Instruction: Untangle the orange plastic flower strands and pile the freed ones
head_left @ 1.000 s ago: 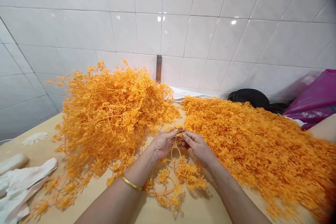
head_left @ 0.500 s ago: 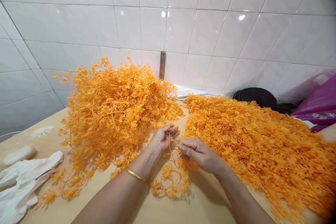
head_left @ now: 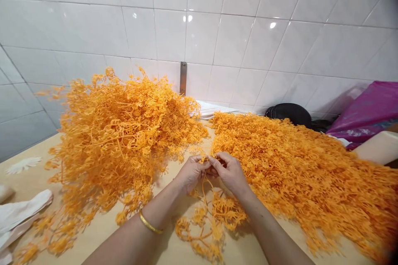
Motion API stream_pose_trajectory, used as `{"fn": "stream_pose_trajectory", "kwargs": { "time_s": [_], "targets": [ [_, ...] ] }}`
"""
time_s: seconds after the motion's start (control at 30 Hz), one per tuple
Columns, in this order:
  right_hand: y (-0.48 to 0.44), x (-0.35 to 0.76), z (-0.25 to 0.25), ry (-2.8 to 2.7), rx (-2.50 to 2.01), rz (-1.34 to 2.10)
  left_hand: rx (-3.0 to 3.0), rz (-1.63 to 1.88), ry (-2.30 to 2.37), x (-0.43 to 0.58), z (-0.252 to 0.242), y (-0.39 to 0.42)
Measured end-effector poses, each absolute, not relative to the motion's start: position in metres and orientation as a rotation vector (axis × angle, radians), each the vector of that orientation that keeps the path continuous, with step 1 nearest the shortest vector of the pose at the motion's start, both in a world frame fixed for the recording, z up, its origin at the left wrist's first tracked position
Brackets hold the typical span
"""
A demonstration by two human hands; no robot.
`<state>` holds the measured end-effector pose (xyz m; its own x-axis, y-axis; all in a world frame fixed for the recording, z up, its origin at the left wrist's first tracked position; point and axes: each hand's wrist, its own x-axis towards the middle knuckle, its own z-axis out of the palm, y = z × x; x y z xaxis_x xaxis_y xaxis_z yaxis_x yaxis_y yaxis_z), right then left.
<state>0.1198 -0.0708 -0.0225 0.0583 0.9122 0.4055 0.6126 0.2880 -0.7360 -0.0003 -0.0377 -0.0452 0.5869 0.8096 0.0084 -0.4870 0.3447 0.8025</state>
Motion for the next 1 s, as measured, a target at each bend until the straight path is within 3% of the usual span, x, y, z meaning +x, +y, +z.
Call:
{"fn": "stream_pose_trajectory", "kwargs": {
  "time_s": [0.13,0.37,0.63,1.0],
  "targets": [
    [-0.072,0.121,-0.02,-1.557,-1.318,0.438,0.714,0.88,0.421,-0.008,-0.04,-0.031],
    [-0.074,0.116,-0.021,-1.735,-1.171,0.841,0.506,0.825,0.415,-0.019,-0.035,-0.024],
    [-0.071,0.113,-0.03,-1.809,-1.27,0.791,0.678,0.869,0.437,-0.015,-0.043,-0.026],
    [-0.079,0.109,-0.017,-2.044,-1.139,0.758,0.328,0.939,0.486,-0.008,-0.034,-0.032]
  ]
}}
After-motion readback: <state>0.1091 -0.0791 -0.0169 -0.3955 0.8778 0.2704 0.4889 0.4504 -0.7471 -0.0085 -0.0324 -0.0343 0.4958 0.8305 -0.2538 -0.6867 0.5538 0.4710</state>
